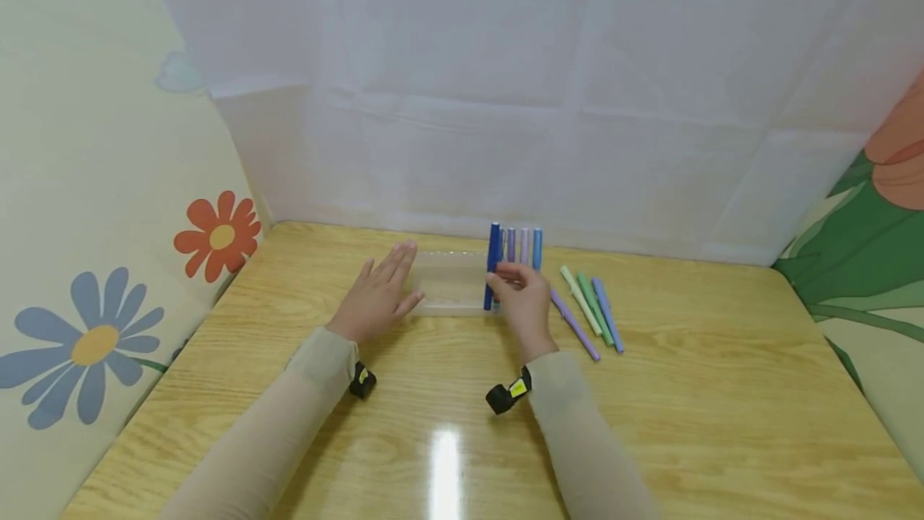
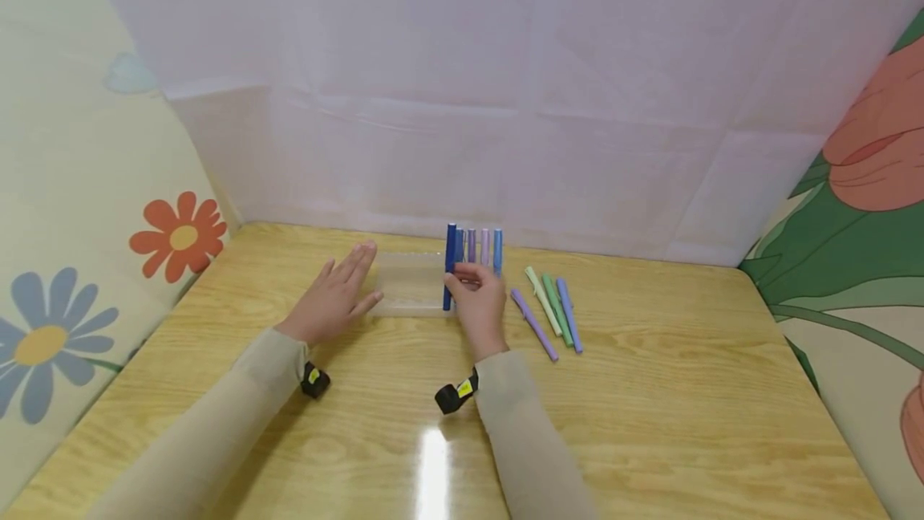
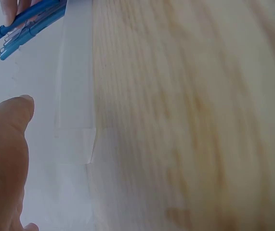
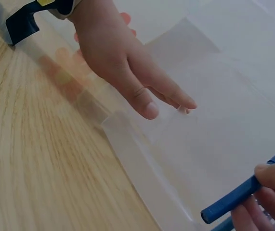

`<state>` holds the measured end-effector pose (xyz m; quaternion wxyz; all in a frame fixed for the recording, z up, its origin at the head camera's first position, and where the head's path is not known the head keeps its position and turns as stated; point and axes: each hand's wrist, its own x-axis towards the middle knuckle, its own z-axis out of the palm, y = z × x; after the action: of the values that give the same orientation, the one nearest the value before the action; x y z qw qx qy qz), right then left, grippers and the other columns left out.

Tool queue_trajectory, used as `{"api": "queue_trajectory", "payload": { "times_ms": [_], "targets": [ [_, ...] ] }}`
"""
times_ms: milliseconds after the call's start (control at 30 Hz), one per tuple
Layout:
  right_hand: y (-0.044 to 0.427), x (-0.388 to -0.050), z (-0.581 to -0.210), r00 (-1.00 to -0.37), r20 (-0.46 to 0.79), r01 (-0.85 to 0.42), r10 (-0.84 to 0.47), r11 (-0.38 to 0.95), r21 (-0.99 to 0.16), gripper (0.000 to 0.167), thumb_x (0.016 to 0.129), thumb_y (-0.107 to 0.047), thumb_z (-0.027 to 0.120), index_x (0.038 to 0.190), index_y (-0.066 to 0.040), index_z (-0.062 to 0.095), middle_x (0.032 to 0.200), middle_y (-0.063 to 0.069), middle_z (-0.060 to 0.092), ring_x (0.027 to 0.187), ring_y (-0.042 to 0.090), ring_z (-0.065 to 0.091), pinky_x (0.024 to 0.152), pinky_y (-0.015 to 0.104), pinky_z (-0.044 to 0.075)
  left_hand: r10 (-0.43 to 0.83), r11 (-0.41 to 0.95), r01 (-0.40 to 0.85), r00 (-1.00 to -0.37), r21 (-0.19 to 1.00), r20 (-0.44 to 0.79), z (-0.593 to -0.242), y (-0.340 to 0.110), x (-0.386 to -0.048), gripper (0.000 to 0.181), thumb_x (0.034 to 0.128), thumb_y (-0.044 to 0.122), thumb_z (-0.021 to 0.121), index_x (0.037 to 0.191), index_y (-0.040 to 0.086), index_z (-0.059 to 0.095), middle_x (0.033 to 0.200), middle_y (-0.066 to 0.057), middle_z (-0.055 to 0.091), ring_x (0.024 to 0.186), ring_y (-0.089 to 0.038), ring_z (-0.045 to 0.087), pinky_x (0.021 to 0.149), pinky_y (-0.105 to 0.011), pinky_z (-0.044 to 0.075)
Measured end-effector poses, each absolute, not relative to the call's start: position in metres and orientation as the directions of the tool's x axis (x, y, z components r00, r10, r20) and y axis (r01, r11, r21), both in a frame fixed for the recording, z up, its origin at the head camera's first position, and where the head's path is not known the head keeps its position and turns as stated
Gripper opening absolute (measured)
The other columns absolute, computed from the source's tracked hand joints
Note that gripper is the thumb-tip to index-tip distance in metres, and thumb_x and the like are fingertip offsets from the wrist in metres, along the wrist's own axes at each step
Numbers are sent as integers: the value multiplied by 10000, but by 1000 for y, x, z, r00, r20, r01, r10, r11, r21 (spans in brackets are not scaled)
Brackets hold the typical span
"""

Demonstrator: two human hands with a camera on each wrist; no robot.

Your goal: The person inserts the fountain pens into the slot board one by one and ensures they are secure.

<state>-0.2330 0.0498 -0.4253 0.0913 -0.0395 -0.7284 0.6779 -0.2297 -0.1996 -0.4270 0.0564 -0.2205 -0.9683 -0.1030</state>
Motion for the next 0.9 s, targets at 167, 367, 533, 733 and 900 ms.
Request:
{"api": "queue_trajectory", "payload": {
  "times_ms": [167, 367, 533, 733, 900],
  "targets": [
    [42, -234, -430, -962, 130, -114, 239, 80, -990, 196, 880, -23, 772, 1063, 33, 731, 1007, 152, 732, 847, 204, 678, 744, 269, 610, 415, 879, 439, -897, 185, 154, -426, -199, -229, 805, 1075, 425, 468, 1621, 13, 42, 1683, -183, 108, 1551, -341, 111, 1213, -640, 133],
    [37, -235, -432, -945, 193, -180, 264, 73, -981, 193, 877, -4, 771, 1053, 59, 726, 1016, 180, 729, 861, 244, 690, 762, 274, 609, 418, 880, 441, -896, 179, 151, -426, -199, -230, 801, 1079, 424, 459, 1621, 13, 36, 1684, -181, 98, 1552, -340, 104, 1215, -637, 125],
    [34, -235, -435, -940, 208, -186, 271, 107, -977, 188, 882, -36, 776, 1052, 35, 739, 1028, 156, 734, 885, 249, 693, 785, 291, 596, 419, 879, 442, -895, 180, 151, -426, -199, -230, 804, 1077, 422, 464, 1620, 10, 38, 1683, -185, 98, 1551, -343, 104, 1215, -638, 122],
    [31, -236, -435, -935, 219, -180, 279, 161, -970, 183, 887, -39, 768, 1058, 21, 739, 1018, 146, 730, 895, 263, 694, 801, 342, 603, 418, 880, 441, -895, 175, 154, -427, -200, -230, 803, 1077, 426, 462, 1620, 10, 42, 1683, -184, 103, 1550, -345, 109, 1213, -641, 129],
    [27, -236, -434, -935, 234, -174, 266, 231, -957, 169, 900, -44, 762, 1059, 11, 740, 998, 135, 737, 892, 250, 691, 788, 343, 603, 417, 882, 439, -897, 173, 148, -426, -200, -230, 804, 1077, 425, 464, 1619, 8, 43, 1684, -182, 100, 1550, -345, 106, 1212, -643, 131]
  ]
}}
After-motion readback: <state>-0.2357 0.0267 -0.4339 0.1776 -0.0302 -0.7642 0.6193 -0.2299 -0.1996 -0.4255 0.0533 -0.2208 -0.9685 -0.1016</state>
